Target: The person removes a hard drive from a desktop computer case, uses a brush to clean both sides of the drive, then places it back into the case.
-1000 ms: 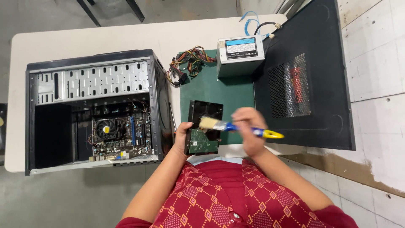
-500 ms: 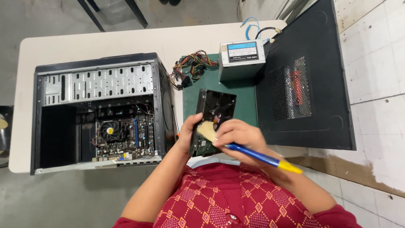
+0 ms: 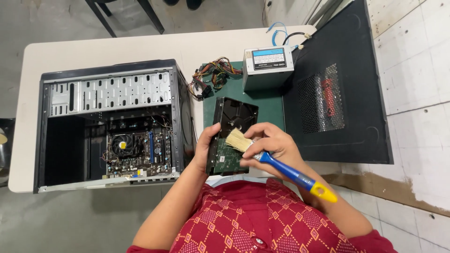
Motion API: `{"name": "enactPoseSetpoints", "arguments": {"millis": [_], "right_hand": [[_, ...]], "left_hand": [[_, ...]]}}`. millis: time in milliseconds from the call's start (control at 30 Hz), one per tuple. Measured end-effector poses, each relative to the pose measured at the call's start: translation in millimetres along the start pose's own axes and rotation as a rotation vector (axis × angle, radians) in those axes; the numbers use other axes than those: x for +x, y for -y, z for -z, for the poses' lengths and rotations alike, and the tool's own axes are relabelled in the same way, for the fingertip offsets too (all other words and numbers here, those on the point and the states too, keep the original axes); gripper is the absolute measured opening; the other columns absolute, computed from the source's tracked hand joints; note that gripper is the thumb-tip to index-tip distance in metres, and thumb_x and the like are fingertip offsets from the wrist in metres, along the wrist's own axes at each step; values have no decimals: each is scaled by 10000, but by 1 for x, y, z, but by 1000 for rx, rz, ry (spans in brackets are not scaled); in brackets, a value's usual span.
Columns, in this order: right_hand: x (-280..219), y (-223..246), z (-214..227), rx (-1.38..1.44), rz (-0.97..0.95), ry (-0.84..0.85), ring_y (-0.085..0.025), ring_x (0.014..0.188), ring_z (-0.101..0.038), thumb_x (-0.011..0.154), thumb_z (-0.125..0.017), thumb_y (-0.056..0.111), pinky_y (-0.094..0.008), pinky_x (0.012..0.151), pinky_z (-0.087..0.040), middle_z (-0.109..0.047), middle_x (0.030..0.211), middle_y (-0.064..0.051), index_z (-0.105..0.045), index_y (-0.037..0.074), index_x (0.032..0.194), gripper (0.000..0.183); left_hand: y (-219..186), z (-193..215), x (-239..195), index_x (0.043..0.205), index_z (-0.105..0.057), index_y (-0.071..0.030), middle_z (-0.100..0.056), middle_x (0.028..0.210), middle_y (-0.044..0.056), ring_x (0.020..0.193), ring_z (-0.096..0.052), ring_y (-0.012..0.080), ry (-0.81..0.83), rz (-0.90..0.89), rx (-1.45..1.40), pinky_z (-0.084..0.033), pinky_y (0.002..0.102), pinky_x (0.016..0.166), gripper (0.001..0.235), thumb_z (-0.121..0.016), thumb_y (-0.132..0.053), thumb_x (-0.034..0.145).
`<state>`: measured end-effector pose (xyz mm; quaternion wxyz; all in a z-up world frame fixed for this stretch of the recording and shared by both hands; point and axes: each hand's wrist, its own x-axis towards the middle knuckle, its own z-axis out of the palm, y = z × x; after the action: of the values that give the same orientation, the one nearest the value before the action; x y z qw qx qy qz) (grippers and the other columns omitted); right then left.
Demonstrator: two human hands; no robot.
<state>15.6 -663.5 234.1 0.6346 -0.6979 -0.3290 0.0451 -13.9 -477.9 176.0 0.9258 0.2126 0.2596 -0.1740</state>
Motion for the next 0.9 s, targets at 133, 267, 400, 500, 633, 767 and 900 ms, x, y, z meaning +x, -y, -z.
{"name": "enactPoseSetpoints", "arguments": {"millis": [133,267,400,500,633,767,900], "right_hand": [[3,-1,11,-14,-31,-4,-176,853,-674,694,-945,107,-352,845,-556,-708,1063,-119,-816,102,843,197],[10,-26,26,-201,-39,-235,-311,972,-707,816,-850,43,-404,938,-523,-729,1012,-175,-734,21,895,142],[14,-12,4,-193,-35,-288,-301,899,-730,775,-890,73,-364,874,-544,-742,912,-147,-715,47,818,181],[7,-9,-8,-3,-63,-212,-231,841,-722,728,-910,54,-334,864,-551,-752,891,-118,-740,44,807,188],[13,-37,13,-170,-4,-222,-310,918,-727,797,-888,132,-383,886,-541,-749,933,-148,-731,52,841,182],[8,-30,7,-305,-21,-331,-302,888,-729,844,-873,136,-361,851,-545,-749,919,-142,-706,48,840,189],[-8,-18,-15,-96,-45,-270,-255,816,-747,711,-932,96,-326,838,-562,-772,868,-103,-750,70,773,194]], "left_hand": [[5,10,3,1108,-722,8,-743,996,202,878,-728,269,12,-45,-17,-590,417,857,444,-660,-355,860],[4,-28,-31,1122,-724,6,-735,1017,202,922,-717,264,13,3,-23,-555,412,943,421,-659,-311,853],[14,-24,-26,1066,-739,-1,-733,956,174,898,-702,217,8,42,-3,-531,370,982,372,-690,-300,851],[36,31,21,1095,-725,20,-726,995,207,918,-695,241,40,67,-18,-537,417,992,387,-658,-300,887],[20,-12,-21,1107,-731,1,-734,1004,158,906,-673,174,15,50,42,-513,377,1002,416,-695,-330,857],[24,-1,-13,1137,-706,-7,-709,974,175,910,-669,185,62,40,10,-495,386,1017,376,-673,-277,878],[41,45,30,1076,-721,31,-716,963,225,885,-666,223,82,81,-73,-517,413,988,364,-669,-279,894]]}}
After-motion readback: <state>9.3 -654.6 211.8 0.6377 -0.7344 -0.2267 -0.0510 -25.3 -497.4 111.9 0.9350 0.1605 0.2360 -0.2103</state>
